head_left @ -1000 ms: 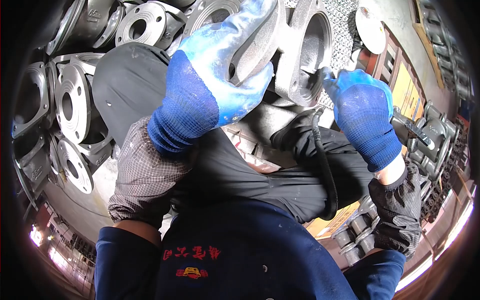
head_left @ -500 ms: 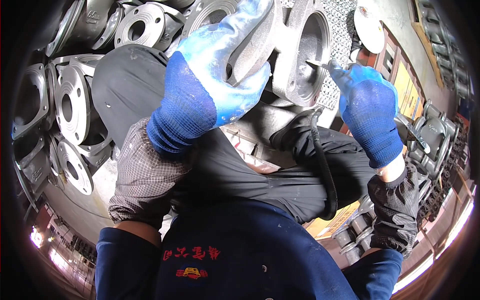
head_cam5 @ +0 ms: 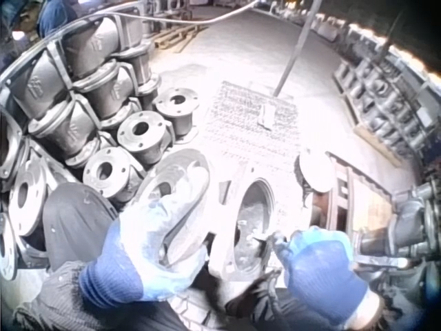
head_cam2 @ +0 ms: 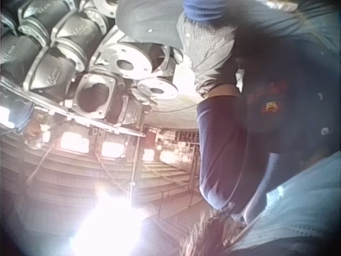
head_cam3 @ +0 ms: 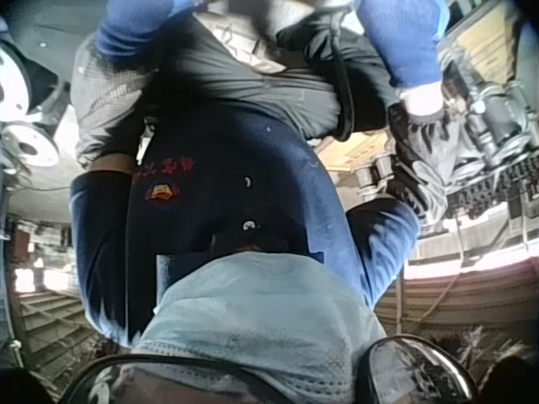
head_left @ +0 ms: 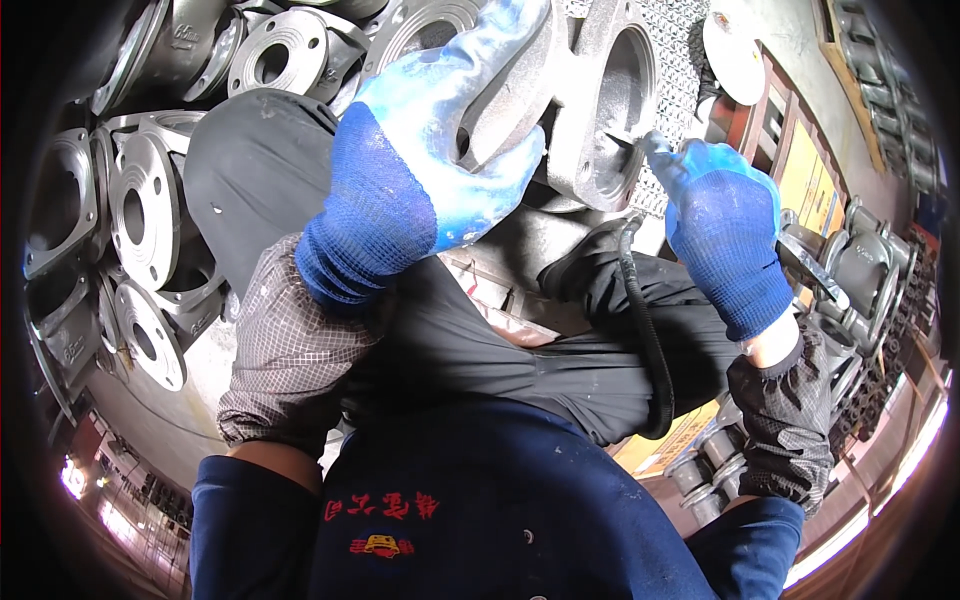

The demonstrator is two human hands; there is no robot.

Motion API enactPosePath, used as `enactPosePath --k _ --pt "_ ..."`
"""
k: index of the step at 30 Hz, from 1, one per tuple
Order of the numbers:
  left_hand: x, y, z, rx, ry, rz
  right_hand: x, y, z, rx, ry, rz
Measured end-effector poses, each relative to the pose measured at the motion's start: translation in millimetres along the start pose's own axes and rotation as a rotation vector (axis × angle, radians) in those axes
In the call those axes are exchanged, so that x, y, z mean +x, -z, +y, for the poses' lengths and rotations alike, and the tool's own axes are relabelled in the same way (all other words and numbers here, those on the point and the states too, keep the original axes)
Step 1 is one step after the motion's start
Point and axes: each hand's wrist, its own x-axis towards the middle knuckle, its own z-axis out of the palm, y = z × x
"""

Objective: The person cleans a metal valve casting using a pneumatic grinder and a metal tool. They move the grinder over the interior and exterior surfaces of the casting to remove imperfections before using the tool to scrape specific areas.

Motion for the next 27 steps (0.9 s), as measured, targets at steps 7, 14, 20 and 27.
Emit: enactPosePath --k 7,14,20,27 --pt "0 2 4 -0.025 0.021 -0.009 -1 -6 -4 -0.039 -0.024 -0.045" --pt "1 0 2 -0.009 -0.001 0.004 3 -7 0 0.081 0.003 0.061" --pt "2 1 1 0.017 -0.05 0.007 8 -1 -1 0.104 -0.026 0.056" --pt "1 3 -1 -0.059 -0.038 0.001 18 -6 11 0.37 0.02 0.124"
